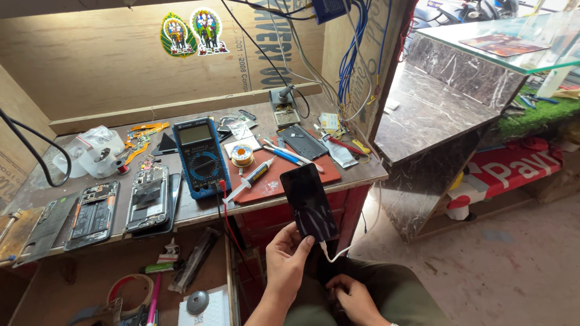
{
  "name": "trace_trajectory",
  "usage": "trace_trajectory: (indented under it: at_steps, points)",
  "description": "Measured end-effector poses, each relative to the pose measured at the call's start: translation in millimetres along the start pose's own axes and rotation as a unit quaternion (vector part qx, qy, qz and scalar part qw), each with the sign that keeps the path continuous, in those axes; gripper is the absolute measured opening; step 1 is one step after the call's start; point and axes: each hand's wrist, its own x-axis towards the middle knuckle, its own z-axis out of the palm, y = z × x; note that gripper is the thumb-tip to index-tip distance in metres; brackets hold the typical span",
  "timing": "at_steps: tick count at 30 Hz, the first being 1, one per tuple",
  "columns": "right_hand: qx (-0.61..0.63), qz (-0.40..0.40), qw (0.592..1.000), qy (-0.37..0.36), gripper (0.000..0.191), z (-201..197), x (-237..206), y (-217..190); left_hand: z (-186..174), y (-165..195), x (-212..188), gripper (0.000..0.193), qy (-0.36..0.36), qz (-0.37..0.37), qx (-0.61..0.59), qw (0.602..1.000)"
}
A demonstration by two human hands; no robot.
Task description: The person holds an opened smartphone, works on its internal components by hand, then connects a charging cable and powers the phone on to test it. They place the phone on the bench, pick up a multimeter probe, and probe the phone's board and battery contacts while watching the multimeter display.
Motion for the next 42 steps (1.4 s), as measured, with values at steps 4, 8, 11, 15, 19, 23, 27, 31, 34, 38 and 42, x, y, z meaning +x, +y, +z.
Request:
trace_trajectory:
  at_steps: [4, 8, 11, 15, 19, 23, 27, 31, 34, 38, 42]
  points:
    - [-0.064, -0.050, 0.997, 0.004, 0.012, -0.7, 7.3, 2.4, -3.4, 3.8, 5.4, 0.034, 0.016, -0.002, 0.003, 1.000]
    - [-0.083, -0.047, 0.995, 0.002, 0.011, 0.4, 14.3, 1.7, -6.8, 5.5, 8.6, 0.033, 0.020, 0.003, 0.006, 1.000]
    - [-0.048, -0.039, 0.998, -0.005, 0.013, 2.2, 19.7, -0.4, -8.6, 5.8, 11.9, 0.034, 0.023, -0.001, 0.007, 1.000]
    - [0.005, 0.014, 1.000, -0.015, 0.016, 6.1, 29.0, -2.4, -8.7, 5.6, 14.9, 0.034, 0.038, -0.006, -0.002, 0.999]
    - [0.040, 0.062, 0.997, -0.007, 0.014, 5.5, 39.6, 0.9, -11.3, 6.3, 20.5, 0.034, 0.058, -0.028, -0.004, 0.998]
    - [0.026, 0.079, 0.996, -0.032, 0.015, 1.3, 49.8, 6.2, -17.4, 9.0, 28.5, 0.035, 0.066, -0.024, -0.020, 0.997]
    - [0.064, 0.092, 0.993, -0.040, 0.015, 2.2, 56.4, 7.2, -23.9, 12.3, 32.4, 0.035, 0.066, -0.009, -0.040, 0.997]
    - [0.081, 0.079, 0.993, -0.044, 0.016, 10.2, 60.7, 3.3, -26.9, 11.4, 36.8, 0.035, 0.070, -0.006, -0.055, 0.996]
    - [0.025, 0.017, 0.997, -0.070, 0.016, 11.5, 53.0, 2.3, -27.6, 10.4, 36.7, 0.034, 0.071, 0.001, -0.047, 0.996]
    - [0.015, -0.038, 0.990, -0.133, 0.030, 2.3, 50.9, 1.7, -27.0, 10.5, 34.9, 0.035, 0.080, -0.001, -0.021, 0.997]
    - [-0.058, 0.032, 0.995, -0.079, 0.029, -4.9, 52.5, 7.3, -26.4, 10.4, 33.6, 0.034, 0.072, -0.014, -0.020, 0.997]
